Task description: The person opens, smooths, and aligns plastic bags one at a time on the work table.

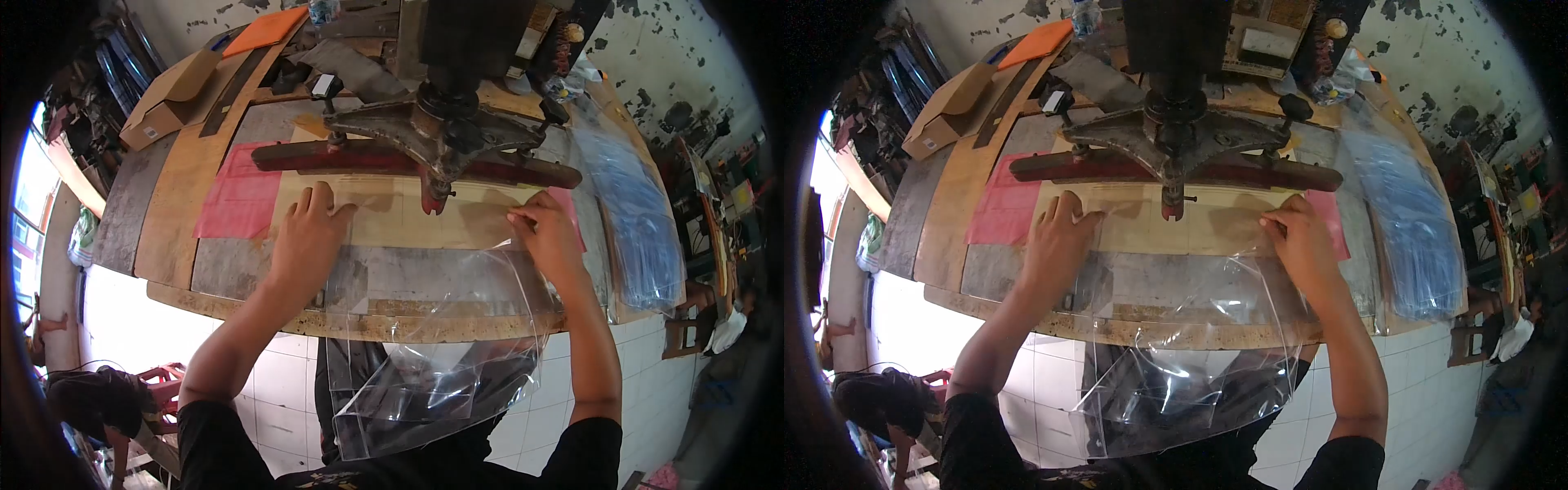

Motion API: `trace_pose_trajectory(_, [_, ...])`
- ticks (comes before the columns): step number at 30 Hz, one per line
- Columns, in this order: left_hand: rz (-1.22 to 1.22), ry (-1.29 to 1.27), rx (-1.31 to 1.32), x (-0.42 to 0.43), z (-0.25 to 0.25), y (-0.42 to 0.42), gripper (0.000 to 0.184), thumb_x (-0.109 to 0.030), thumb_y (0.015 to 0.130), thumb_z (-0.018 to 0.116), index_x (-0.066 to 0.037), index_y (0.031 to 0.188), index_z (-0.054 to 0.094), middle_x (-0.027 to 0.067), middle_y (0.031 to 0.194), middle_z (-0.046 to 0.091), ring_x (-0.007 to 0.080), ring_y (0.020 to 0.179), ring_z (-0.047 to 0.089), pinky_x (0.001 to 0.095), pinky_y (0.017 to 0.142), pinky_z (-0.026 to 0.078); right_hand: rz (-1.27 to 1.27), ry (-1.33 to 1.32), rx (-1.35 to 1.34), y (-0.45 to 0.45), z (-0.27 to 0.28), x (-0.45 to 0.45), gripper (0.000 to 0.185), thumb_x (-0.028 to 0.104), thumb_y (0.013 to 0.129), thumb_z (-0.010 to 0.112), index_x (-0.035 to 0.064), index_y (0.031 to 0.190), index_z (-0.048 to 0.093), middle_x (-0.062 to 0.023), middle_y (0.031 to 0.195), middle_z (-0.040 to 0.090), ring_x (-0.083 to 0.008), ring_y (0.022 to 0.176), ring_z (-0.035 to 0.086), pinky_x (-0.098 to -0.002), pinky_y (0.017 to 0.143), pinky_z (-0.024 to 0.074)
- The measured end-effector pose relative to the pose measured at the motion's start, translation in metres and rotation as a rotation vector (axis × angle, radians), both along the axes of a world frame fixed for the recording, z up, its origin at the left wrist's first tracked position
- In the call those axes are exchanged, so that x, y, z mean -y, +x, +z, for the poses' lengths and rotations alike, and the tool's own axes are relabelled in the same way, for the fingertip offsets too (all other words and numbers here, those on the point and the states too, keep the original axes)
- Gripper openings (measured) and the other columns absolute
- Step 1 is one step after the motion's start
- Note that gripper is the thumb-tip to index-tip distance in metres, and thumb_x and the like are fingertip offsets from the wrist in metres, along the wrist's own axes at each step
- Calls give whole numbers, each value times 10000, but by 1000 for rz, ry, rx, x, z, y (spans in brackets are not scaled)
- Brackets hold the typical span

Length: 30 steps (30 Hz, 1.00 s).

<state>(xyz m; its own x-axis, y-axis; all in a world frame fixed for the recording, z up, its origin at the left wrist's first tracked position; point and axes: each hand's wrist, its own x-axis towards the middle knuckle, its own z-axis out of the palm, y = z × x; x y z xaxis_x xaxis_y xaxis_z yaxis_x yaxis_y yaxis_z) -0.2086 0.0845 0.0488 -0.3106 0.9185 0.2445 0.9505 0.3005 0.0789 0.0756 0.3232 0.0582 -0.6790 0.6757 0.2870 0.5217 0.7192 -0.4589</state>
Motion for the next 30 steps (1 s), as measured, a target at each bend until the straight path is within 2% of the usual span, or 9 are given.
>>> trace_pose_trajectory(2, [-140, 123, -247, 4, 2, 3, 368, -114, 859, 664, -24, 1213, 712, 134, 1254, 629, 271, 1245, 587, 420, 992, 499, 54, -57, 33, 9, 4, 2, 191, 67, 939, 738, 29, 1117, 794, -150, 1010, 642, -322, 887, 657, -417, 788, 533])
trace_pose_trajectory(3, [-140, 124, -242, 5, 2, 4, 368, -114, 859, 664, -24, 1213, 712, 134, 1254, 629, 271, 1245, 587, 420, 992, 499, 53, -56, 37, 13, 2, 5, 191, 67, 939, 738, 29, 1117, 794, -150, 1010, 642, -322, 887, 657, -417, 788, 533])
trace_pose_trajectory(5, [-174, -20, -122, 6, 1, 4, 432, -164, 883, 710, 16, 1274, 675, 149, 1359, 601, 324, 1282, 552, 472, 1097, 443, 94, 14, 56, 20, -1, 9, 276, 51, 948, 720, 45, 1219, 766, -145, 1040, 592, -318, 952, 636, -426, 805, 520])
trace_pose_trajectory(8, [-202, 20, 10, 16, 15, 11, 580, -232, 886, 739, 70, 1363, 603, 174, 1411, 568, 370, 1296, 531, 474, 1124, 428, 113, 85, 42, 23, -8, 10, 324, 45, 949, 711, 51, 1272, 738, -136, 1069, 556, -320, 1016, 601, -430, 841, 503])
trace_pose_trajectory(11, [-216, -9, 71, 21, 26, 12, 662, -316, 901, 755, 58, 1417, 573, 189, 1443, 548, 404, 1309, 512, 483, 1140, 417, 95, 98, 27, 22, -12, 11, 321, 44, 948, 710, 49, 1269, 736, -133, 1067, 542, -325, 1039, 576, -427, 870, 490])
trace_pose_trajectory(18, [-184, -47, 61, 13, 19, 6, 699, -370, 913, 767, 45, 1438, 563, 191, 1470, 527, 411, 1305, 511, 490, 1139, 419, 110, 131, 12, 18, -17, -3, 314, 50, 949, 713, 45, 1262, 738, -133, 1100, 566, -331, 1044, 591, -442, 897, 499])
trace_pose_trajectory(24, [-167, -61, 103, 7, 20, 3, 676, -335, 925, 755, 20, 1462, 549, 187, 1479, 526, 415, 1336, 496, 490, 1167, 399, 124, 52, 7, 16, -15, -13, 330, 53, 945, 719, 48, 1274, 736, -133, 1092, 591, -316, 1034, 614, -443, 887, 522])
trace_pose_trajectory(27, [-151, -56, 50, 6, 17, 4, 629, -313, 932, 739, 5, 1444, 562, 178, 1480, 532, 413, 1355, 494, 509, 1201, 359, 160, 129, 53, 17, -7, -15, 315, 51, 953, 705, 33, 1267, 735, -131, 1112, 595, -308, 1046, 622, -430, 888, 541])
trace_pose_trajectory(30, [-155, -62, 113, 3, 21, 3, 590, -304, 938, 727, -35, 1439, 567, 166, 1480, 538, 385, 1370, 499, 519, 1221, 328, 220, 41, 141, 20, 14, -17, 402, 150, 943, 728, 8, 1317, 699, -144, 1183, 582, -325, 1097, 608, -432, 953, 536])
